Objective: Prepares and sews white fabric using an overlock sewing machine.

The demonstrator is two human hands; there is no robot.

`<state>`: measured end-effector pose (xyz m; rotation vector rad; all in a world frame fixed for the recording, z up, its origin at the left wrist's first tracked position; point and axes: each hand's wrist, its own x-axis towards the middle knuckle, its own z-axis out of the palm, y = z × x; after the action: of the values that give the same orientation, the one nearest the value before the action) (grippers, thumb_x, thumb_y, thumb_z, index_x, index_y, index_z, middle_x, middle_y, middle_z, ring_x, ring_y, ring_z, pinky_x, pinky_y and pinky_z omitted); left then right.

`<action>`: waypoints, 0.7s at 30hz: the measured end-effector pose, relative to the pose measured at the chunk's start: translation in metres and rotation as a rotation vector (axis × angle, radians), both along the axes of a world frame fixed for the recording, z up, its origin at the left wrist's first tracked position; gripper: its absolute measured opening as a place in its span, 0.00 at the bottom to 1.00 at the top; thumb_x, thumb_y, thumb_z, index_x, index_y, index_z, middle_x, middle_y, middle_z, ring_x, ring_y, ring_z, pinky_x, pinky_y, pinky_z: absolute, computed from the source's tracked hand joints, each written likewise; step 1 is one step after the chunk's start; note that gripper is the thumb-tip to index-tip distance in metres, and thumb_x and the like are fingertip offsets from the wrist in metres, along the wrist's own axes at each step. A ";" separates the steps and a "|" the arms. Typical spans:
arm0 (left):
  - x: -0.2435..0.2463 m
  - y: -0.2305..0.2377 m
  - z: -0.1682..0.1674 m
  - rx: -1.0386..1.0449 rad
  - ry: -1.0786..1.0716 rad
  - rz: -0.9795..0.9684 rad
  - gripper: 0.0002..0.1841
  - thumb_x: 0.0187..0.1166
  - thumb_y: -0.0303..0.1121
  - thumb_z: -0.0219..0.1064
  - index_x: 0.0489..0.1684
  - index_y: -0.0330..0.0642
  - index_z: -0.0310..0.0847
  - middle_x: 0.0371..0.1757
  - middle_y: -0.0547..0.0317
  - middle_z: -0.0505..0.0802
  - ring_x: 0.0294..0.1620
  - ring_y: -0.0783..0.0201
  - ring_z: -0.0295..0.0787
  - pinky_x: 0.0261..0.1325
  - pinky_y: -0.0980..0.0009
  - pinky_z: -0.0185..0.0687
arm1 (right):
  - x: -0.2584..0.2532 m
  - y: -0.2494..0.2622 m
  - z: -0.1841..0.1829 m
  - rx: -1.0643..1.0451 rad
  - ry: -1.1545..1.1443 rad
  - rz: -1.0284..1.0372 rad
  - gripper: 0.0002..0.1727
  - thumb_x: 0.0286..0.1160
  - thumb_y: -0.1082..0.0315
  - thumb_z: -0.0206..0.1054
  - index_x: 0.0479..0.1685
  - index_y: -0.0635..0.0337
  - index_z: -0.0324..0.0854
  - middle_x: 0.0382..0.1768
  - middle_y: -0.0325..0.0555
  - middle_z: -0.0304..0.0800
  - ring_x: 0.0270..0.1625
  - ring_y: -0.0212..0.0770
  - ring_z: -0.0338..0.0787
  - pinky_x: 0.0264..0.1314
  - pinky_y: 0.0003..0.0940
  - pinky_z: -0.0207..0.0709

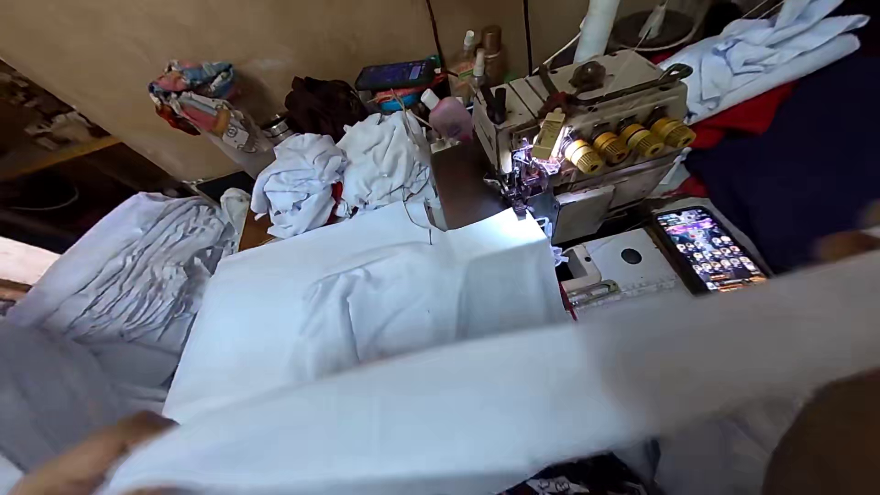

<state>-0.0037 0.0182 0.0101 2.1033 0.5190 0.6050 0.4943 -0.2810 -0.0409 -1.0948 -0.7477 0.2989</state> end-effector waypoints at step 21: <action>0.292 -0.058 -0.007 0.286 -0.158 -0.376 0.15 0.88 0.39 0.62 0.36 0.41 0.90 0.35 0.70 0.92 0.42 0.84 0.85 0.51 0.85 0.81 | -0.066 0.072 -0.040 -0.065 -0.131 0.444 0.13 0.81 0.65 0.68 0.59 0.58 0.81 0.40 0.25 0.93 0.41 0.15 0.88 0.45 0.14 0.83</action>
<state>0.2881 -0.0398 0.0032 2.3156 -0.0600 0.6455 0.4281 -0.2087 -0.0813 -1.0082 -1.1051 0.6358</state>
